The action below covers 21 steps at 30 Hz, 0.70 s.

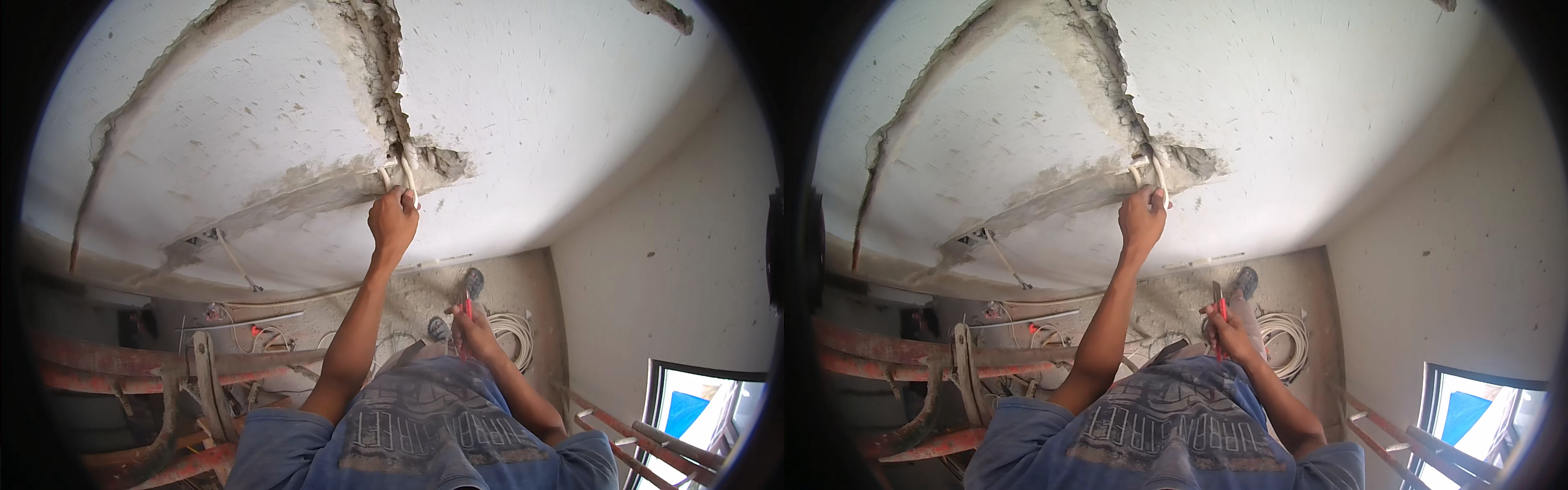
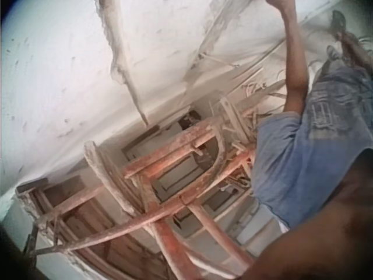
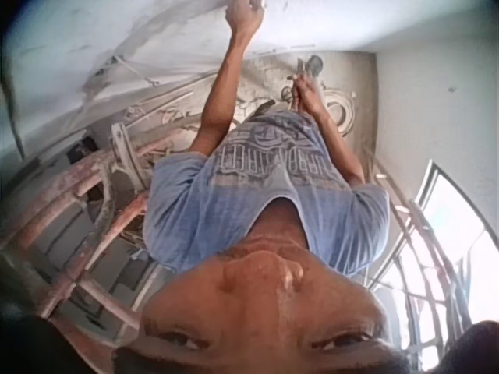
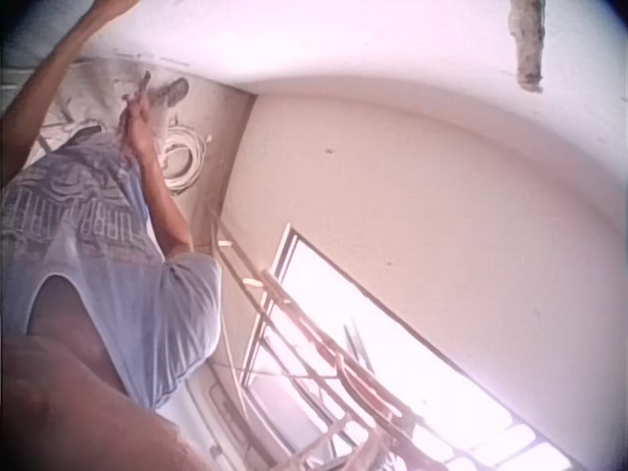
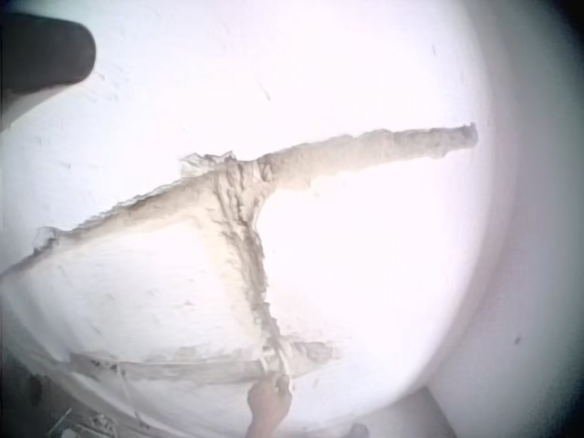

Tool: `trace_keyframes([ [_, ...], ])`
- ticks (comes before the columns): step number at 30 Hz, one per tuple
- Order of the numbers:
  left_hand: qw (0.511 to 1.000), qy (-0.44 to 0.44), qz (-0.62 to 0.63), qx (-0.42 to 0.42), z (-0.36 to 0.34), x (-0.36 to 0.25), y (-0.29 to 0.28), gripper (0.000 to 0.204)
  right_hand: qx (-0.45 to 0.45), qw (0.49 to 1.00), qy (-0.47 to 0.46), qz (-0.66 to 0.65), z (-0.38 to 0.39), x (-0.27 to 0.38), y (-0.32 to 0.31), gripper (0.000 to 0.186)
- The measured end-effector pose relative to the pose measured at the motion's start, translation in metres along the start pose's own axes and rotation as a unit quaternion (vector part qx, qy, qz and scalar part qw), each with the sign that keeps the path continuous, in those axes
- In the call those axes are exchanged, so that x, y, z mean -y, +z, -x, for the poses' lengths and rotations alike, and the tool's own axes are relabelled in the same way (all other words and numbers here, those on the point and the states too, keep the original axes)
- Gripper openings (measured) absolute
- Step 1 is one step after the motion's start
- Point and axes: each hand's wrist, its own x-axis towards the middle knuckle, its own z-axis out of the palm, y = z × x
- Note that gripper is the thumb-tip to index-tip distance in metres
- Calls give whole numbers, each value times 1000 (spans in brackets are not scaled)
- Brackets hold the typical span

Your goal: The person prepares electrical wiring in a ceiling gap by using a utility knife to strip insulation and pliers to bend the wires.

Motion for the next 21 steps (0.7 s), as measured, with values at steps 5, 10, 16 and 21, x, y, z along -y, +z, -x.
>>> trace_keyframes([
  [5,999,-28,16,10,1,-2,-7,21,-38,977,-176,110,-31,88,26,42],
  [10,999,-36,-8,32,1,-1,-13,24,-34,914,-322,242,-79,130,32,29],
  [16,999,-14,-1,-52,8,-5,11,23,-62,819,-335,461,-96,170,17,22],
  [21,995,1,20,-103,14,1,21,21,31,876,-222,427,-91,196,21,24],
])
